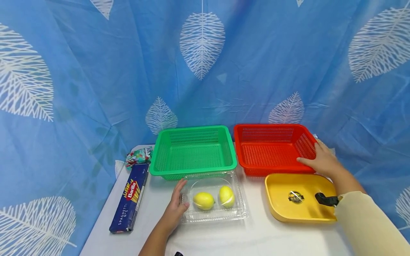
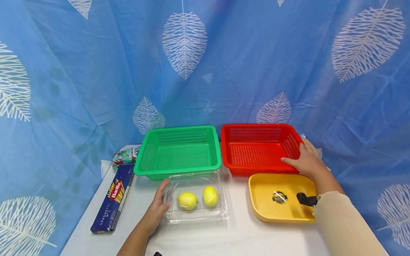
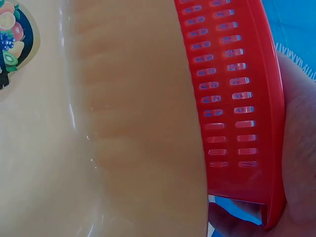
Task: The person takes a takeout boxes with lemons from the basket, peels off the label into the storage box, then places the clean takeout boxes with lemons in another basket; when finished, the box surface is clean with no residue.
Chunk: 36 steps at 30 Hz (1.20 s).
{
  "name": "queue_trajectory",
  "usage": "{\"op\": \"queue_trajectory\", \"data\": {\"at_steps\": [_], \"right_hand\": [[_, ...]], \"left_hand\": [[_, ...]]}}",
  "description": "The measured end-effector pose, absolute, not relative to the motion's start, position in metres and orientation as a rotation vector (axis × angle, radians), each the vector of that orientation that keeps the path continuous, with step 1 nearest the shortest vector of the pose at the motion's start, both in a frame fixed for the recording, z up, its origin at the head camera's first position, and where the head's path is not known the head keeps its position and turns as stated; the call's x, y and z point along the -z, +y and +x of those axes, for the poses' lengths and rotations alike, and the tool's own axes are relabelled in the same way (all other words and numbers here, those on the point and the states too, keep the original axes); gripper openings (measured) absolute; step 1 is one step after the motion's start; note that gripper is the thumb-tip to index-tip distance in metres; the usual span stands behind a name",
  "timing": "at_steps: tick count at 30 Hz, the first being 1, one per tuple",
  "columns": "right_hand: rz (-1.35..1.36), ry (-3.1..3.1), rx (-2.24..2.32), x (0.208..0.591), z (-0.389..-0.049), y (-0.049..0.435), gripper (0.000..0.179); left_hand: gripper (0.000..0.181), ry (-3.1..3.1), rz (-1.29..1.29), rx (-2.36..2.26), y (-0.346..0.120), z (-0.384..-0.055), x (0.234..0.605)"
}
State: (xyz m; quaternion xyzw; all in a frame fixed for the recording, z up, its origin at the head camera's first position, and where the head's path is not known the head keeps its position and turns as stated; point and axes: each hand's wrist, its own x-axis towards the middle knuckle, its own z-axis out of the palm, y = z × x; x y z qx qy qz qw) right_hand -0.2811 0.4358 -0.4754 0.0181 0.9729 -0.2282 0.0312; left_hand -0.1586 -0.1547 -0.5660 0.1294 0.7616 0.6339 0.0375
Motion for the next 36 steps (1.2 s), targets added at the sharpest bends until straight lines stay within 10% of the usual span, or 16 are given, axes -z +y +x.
{"op": "queue_trajectory", "data": {"at_steps": [36], "right_hand": [[-0.116,2.870,0.695,0.459,-0.277,0.440,0.137]], "left_hand": [[0.084,2.326,0.229,-1.940,-0.149,-0.157,0.558]]}}
